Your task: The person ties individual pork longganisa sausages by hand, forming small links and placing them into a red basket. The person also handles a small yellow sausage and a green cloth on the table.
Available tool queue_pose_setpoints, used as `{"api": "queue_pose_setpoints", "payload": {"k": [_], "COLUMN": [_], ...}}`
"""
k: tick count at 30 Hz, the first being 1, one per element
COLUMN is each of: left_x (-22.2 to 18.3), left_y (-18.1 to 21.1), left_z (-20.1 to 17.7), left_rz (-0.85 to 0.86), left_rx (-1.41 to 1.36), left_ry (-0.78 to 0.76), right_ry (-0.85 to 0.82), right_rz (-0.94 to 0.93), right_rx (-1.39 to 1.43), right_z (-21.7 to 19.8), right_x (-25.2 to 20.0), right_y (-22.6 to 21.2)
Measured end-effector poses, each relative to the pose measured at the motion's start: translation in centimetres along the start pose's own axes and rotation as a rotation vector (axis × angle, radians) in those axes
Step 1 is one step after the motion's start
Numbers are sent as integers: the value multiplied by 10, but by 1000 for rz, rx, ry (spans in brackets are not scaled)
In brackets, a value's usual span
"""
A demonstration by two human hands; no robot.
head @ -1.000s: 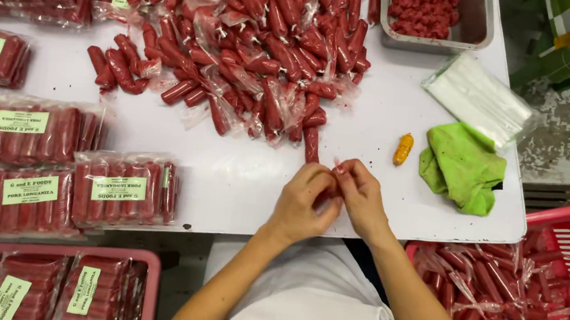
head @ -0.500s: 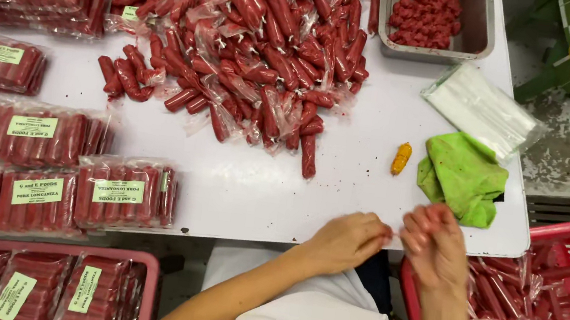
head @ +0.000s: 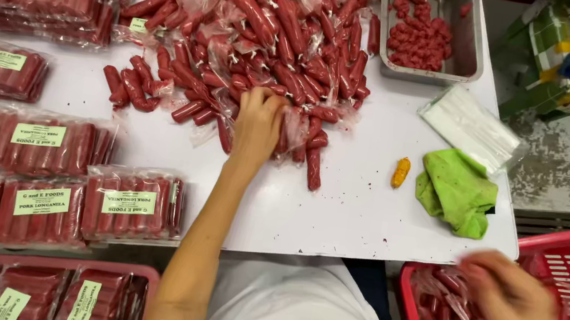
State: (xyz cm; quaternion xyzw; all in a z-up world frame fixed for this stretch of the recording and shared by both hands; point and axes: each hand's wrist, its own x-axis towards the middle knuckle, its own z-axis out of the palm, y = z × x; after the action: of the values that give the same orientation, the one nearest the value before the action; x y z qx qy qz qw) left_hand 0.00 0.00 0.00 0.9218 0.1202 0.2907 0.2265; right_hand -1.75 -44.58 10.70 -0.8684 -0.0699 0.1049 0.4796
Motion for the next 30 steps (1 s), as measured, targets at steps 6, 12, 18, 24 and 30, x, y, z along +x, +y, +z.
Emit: {"api": "queue_pose_setpoints", "payload": {"k": [6, 12, 18, 24, 30], "left_x": [-17, -38, -90, -104, -75], "left_y": [-12, 23, 52, 128, 128], "left_z": [16, -38, 11, 2, 13], "left_rz": [38, -305, -689, -627, -498], "left_rx": [-133, -704, -1260, -1484, -1439], "left_ry": [6, -249, -371, -621, -647], "right_ry": [-601, 128, -81, -204, -335], "right_rz": [-752, -1423, -1413, -1220, -1170], "right_rx": [152, -524, -498, -310, -482], "right_z": [169, 244, 209, 146, 115], "right_x": [33, 105, 136, 127, 105], "right_y": [-105, -95, -53, -40, -62]}}
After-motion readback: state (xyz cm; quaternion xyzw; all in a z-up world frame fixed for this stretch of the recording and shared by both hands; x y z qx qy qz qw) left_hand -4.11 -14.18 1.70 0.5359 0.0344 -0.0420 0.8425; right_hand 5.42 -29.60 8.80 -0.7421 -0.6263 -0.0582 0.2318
